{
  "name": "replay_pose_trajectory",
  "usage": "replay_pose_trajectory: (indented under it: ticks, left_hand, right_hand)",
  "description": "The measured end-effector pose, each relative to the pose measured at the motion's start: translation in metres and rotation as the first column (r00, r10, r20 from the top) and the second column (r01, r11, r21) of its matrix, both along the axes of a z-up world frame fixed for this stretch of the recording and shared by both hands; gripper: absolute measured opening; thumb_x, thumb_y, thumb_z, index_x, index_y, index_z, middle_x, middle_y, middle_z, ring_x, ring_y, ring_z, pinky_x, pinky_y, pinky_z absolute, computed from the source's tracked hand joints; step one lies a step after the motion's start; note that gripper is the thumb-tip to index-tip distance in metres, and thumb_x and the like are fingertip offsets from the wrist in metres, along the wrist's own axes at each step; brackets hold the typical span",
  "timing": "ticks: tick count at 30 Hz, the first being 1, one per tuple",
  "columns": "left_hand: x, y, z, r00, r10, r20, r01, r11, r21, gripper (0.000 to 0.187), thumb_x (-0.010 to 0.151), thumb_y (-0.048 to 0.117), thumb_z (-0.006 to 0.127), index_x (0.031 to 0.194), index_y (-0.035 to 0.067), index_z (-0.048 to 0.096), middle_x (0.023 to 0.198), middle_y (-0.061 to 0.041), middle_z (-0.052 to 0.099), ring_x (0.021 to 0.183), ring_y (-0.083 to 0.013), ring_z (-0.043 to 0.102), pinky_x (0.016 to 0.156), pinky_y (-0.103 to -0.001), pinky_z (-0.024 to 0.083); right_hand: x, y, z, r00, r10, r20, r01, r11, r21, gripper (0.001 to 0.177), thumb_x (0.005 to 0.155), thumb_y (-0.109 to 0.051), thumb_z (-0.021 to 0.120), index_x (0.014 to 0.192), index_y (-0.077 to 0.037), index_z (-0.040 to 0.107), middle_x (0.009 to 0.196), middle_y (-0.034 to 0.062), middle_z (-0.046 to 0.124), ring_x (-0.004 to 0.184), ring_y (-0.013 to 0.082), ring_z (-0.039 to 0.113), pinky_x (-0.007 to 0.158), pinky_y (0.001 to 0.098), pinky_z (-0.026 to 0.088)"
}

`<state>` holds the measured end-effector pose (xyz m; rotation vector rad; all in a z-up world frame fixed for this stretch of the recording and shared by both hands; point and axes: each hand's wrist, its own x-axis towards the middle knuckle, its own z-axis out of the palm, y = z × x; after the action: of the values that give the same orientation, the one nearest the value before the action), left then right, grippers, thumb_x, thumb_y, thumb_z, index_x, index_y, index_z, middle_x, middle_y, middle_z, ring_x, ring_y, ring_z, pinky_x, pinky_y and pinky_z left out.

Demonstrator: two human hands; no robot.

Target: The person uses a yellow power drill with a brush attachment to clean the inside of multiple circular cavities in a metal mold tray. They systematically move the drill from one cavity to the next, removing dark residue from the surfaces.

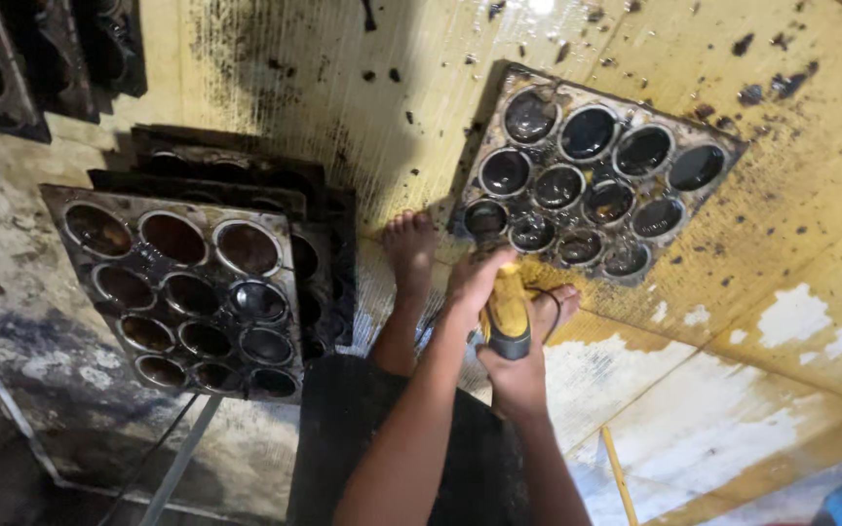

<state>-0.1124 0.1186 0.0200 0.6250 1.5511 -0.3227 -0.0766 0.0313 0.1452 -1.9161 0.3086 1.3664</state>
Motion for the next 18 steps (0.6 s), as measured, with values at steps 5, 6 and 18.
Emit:
replay_pose_trajectory:
  ticks: [5,6,18]
  left_hand:
    - [-0.005,0.008,-0.013,0.977,-0.212,-0.015,0.21,0.973,-0.097,0.056,0.07,0.055,0.076,0.086,0.001,0.078,0.081,-0.015,0.077,0.073,-0.024,0.073,0.065,-0.038,0.054]
    - [-0.008,0.007,-0.012,0.983,-0.184,-0.002,0.184,0.981,-0.055,0.057,0.07,0.055,0.076,0.087,0.001,0.078,0.083,-0.015,0.077,0.075,-0.0238,0.073,0.066,-0.037,0.054]
    - [0.002,0.021,-0.019,0.994,-0.111,0.007,0.111,0.986,-0.123,0.062,0.07,0.054,0.079,0.094,-0.002,0.078,0.092,-0.016,0.078,0.081,-0.0239,0.072,0.071,-0.038,0.053]
  right_hand:
    - [-0.021,0.002,-0.008,0.986,-0.153,-0.07,0.153,0.988,-0.014,0.057,0.078,0.0,0.069,0.132,0.0,0.052,0.086,0.0062,0.059,0.067,0.0144,0.057,0.057,0.0292,0.046]
    - [-0.022,0.001,-0.006,0.978,-0.133,-0.163,0.125,0.991,-0.054,0.05,0.08,0.0,0.069,0.127,0.003,0.054,0.078,0.0092,0.056,0.058,0.0176,0.053,0.05,0.0323,0.043]
    - [-0.011,0.02,-0.012,0.981,-0.102,0.164,0.074,0.983,0.169,0.079,0.071,0.002,0.069,0.144,-0.009,0.039,0.099,0.0023,0.061,0.083,0.0112,0.062,0.07,0.0273,0.053]
